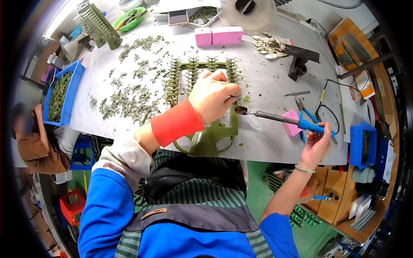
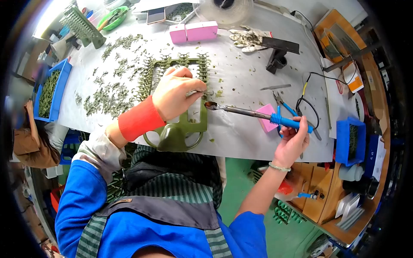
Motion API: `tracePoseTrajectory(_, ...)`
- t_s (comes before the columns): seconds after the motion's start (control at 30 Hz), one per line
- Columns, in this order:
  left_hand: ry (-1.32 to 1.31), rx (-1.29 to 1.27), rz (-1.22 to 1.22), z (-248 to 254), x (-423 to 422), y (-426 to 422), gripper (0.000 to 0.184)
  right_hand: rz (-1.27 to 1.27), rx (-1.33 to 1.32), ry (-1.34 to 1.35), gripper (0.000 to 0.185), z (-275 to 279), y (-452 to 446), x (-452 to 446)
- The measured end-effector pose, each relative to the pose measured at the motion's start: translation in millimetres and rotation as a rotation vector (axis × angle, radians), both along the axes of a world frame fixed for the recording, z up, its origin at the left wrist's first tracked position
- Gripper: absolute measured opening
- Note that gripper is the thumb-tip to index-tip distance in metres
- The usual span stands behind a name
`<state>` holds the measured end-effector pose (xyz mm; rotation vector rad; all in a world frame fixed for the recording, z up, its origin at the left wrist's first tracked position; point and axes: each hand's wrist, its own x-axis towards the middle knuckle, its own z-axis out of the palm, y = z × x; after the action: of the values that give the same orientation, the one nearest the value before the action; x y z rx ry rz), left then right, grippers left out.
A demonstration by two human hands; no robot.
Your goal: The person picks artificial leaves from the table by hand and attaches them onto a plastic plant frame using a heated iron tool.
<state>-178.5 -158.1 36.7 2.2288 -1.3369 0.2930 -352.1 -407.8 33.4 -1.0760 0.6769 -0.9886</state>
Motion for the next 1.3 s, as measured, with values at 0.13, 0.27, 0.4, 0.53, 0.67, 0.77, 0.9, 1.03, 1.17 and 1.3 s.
tracePoseTrajectory(0.13,-0.016,0.062,0.006,-6,0,-7,0.014,0.01,0.031,-0.006,0.028,-6,1,7)
tracePoseTrajectory(0.27,-0.02,0.108,0.001,-10,1,-11,0.015,0.021,0.057,-0.02,0.028,-10,3,15)
tracePoseTrajectory(0.4,-0.033,0.095,0.0,-10,2,-12,0.015,0.01,0.044,-0.01,0.028,-9,3,15)
tracePoseTrajectory(0.53,-0.032,0.083,0.008,-11,1,-13,0.014,-0.024,0.006,0.009,0.027,4,-4,3)
tracePoseTrajectory(0.67,0.001,0.075,-0.027,-5,6,-3,0.018,-0.048,0.017,0.061,0.029,5,-20,-8)
tracePoseTrajectory(0.77,0.158,-0.13,-0.084,24,36,27,0.015,-0.021,-0.002,-0.004,0.029,8,-22,-13)
tracePoseTrajectory(0.9,0.377,-0.111,0.408,23,136,115,0.02,-0.004,-0.01,-0.019,0.029,5,-31,-19)
tracePoseTrajectory(1.03,0.148,0.119,0.67,-27,220,180,0.018,-0.074,0.035,-0.031,0.027,5,-33,-16)
tracePoseTrajectory(1.17,0.06,0.187,0.653,-62,263,183,0.017,-0.121,0.007,-0.032,0.026,9,-32,-13)
tracePoseTrajectory(1.3,-0.193,0.262,0.581,-69,290,165,0.019,-0.234,0.02,0.002,0.025,18,-26,-5)
